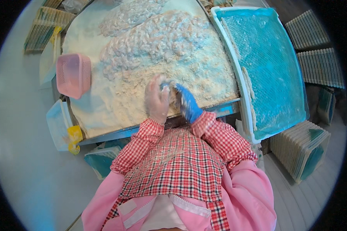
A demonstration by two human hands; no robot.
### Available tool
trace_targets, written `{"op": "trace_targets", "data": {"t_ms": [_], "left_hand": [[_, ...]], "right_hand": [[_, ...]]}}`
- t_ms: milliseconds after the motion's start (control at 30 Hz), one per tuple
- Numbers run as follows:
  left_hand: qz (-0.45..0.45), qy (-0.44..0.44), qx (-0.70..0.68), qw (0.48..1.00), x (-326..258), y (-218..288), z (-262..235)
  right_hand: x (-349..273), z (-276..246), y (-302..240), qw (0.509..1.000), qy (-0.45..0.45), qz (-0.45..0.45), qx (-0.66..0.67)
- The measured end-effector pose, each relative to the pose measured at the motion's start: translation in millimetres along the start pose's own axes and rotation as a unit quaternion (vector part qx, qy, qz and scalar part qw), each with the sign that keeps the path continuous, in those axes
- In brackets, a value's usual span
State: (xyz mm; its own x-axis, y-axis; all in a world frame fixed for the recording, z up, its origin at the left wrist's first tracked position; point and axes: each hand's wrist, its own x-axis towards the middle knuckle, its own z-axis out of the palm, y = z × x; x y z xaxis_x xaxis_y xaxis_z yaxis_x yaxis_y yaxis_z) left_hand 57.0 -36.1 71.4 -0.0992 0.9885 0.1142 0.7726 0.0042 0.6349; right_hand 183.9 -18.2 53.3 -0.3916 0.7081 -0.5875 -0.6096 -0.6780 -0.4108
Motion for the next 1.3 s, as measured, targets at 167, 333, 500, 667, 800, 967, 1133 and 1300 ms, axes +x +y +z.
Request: {"op": "trace_targets", "data": {"t_ms": [167, 333, 500, 667, 800, 967, 1133, 1300], "left_hand": [[0.073, -0.003, -0.033, 0.997, -9, 20, 58], [0.072, -0.072, -0.043, 0.994, 19, 16, 51], [0.158, -0.132, 0.027, 0.978, 21, 49, 56], [0.046, -0.109, -0.071, 0.990, 79, 20, 55], [0.303, -0.138, 0.078, 0.940, 87, 16, 83], [0.030, -0.157, -0.200, 0.967, 78, 42, 66], [-0.137, -0.151, -0.363, 0.909, 39, 61, 39], [0.012, -0.143, -0.055, 0.988, 30, 51, 28]], "right_hand": [[8, 30, 54, 0.852, -0.088, -0.457, 0.239], [-13, -23, 9, 0.988, -0.046, -0.112, -0.096], [-6, -59, 4, 0.994, -0.028, -0.104, -0.032], [-18, -57, -26, 0.981, -0.043, -0.027, 0.185], [-18, -79, -39, 0.986, -0.120, -0.067, 0.098], [-8, -99, -49, 0.951, -0.073, -0.122, 0.276], [6, -78, -52, 0.916, -0.092, -0.165, 0.354], [29, -74, -33, 0.891, -0.249, -0.176, 0.336]]}}
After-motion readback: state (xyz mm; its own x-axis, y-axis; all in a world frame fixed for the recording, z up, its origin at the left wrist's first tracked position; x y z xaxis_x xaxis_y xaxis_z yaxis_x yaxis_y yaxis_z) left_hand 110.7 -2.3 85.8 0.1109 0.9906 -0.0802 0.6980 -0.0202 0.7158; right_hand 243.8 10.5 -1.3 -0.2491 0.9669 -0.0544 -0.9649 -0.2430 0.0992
